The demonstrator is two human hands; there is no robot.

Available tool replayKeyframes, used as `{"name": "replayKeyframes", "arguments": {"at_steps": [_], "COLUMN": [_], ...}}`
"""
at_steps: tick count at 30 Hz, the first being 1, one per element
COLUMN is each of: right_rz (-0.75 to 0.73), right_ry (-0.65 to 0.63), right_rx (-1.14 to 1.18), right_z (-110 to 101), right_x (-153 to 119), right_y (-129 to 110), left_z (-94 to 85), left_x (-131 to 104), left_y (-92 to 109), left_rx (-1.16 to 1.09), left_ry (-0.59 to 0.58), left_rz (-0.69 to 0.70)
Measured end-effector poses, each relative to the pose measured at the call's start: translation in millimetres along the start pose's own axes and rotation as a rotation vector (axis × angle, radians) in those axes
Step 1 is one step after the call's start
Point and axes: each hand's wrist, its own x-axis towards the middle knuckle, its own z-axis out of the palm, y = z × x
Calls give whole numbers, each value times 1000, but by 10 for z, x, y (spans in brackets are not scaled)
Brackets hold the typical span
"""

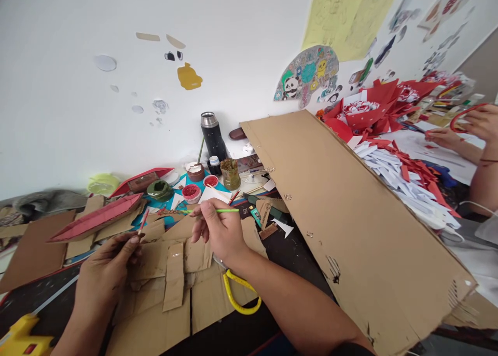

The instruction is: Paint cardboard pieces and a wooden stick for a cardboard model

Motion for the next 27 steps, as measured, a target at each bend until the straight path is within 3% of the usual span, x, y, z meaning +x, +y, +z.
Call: {"name": "replayKeyframes", "arguments": {"at_steps": [4,11,19,27], "right_rz": [14,7,-147,-153], "right_ry": [-15,-165,-213,-248], "right_rx": [-35,-129,-330,-357], "right_z": [5,72,140,150], "right_x": [-1,-36,-71,-72], "right_y": [45,234,284,338], "left_z": [79,231,334,395], "left_x": [-30,-225,-400,-431], "left_y": [41,258,379,401], "left_rx": [-234,-549,-577,-518], "left_ry": [-52,-130,-346,-417], "left_rz": [-14,-92,-199,-256]}}
